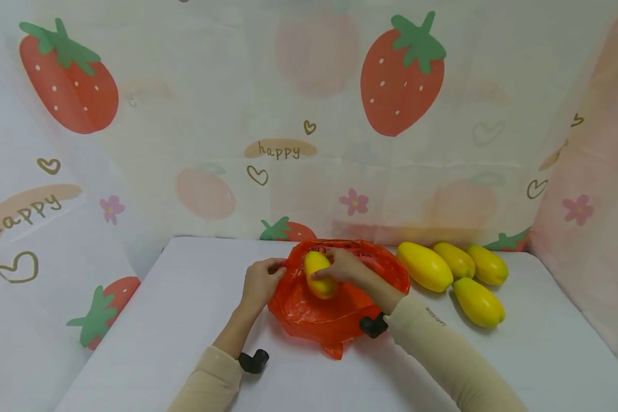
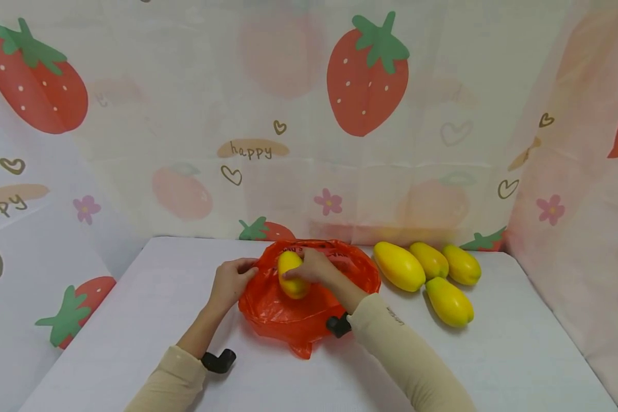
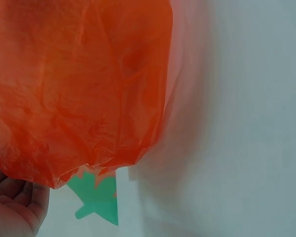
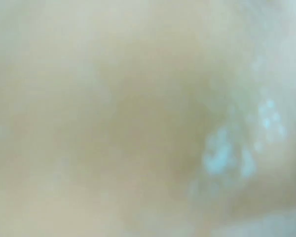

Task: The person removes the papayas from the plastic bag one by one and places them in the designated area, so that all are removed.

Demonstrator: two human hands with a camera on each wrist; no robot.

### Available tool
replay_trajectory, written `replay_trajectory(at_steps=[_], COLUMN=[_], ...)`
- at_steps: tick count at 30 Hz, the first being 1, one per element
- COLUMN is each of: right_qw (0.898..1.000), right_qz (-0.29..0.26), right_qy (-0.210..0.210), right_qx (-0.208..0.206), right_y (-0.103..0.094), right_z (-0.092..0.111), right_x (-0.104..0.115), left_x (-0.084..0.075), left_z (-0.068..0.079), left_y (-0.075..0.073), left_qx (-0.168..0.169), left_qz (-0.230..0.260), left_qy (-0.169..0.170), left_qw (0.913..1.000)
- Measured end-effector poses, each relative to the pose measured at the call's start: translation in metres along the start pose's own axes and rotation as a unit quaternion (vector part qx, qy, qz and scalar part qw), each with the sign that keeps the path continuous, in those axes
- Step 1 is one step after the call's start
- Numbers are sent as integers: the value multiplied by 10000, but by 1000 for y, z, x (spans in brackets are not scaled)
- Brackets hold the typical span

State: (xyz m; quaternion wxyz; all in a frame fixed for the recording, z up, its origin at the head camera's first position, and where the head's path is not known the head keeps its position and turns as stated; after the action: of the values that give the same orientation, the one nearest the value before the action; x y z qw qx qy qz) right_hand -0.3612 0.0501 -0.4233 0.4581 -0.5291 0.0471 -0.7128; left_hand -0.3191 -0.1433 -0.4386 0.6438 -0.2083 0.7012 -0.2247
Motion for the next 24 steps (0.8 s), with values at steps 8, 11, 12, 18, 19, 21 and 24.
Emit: replay_trajectory(at_steps=[8, 11, 12, 18, 19, 21, 24], right_qw=[10000, 9997, 9997, 9993, 9993, 9992, 9991], right_qz=[85, 224, 250, 368, 376, 380, 389], right_qy=[11, 45, 51, -19, -39, -82, -159], right_qx=[-47, -44, -40, -43, -35, -16, 8], right_y=[-5, -8, -9, -19, -21, -24, -27], right_z=[6, 7, 7, 12, 14, 16, 19], right_x=[-4, -6, -7, -6, -6, -6, -6], left_x=[0, 1, 1, 1, 1, 1, 2], left_z=[0, 0, 0, 0, -1, -1, -1], left_y=[-2, -2, -2, -2, -2, -2, -2], left_qx=[-48, -50, -52, -49, -63, -94, -102], left_qz=[-37, -53, -59, -6, -8, 0, 32], left_qy=[72, 105, 114, 112, 111, 112, 89], left_qw=[10000, 9999, 9999, 9999, 9999, 9999, 9999])
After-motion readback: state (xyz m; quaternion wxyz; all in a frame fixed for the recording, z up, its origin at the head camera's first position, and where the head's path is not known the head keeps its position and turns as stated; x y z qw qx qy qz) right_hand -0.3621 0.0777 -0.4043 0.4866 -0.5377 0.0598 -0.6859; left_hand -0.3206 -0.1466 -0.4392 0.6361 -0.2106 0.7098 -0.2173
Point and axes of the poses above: each hand's wrist, its own z-axis away from the middle knuckle, its own y-axis out of the palm, x = y × z, the point moved 5 cm from there along -z, towards the middle knuckle, and after that the axes turned 12 degrees about x, right-handed, at the moved point
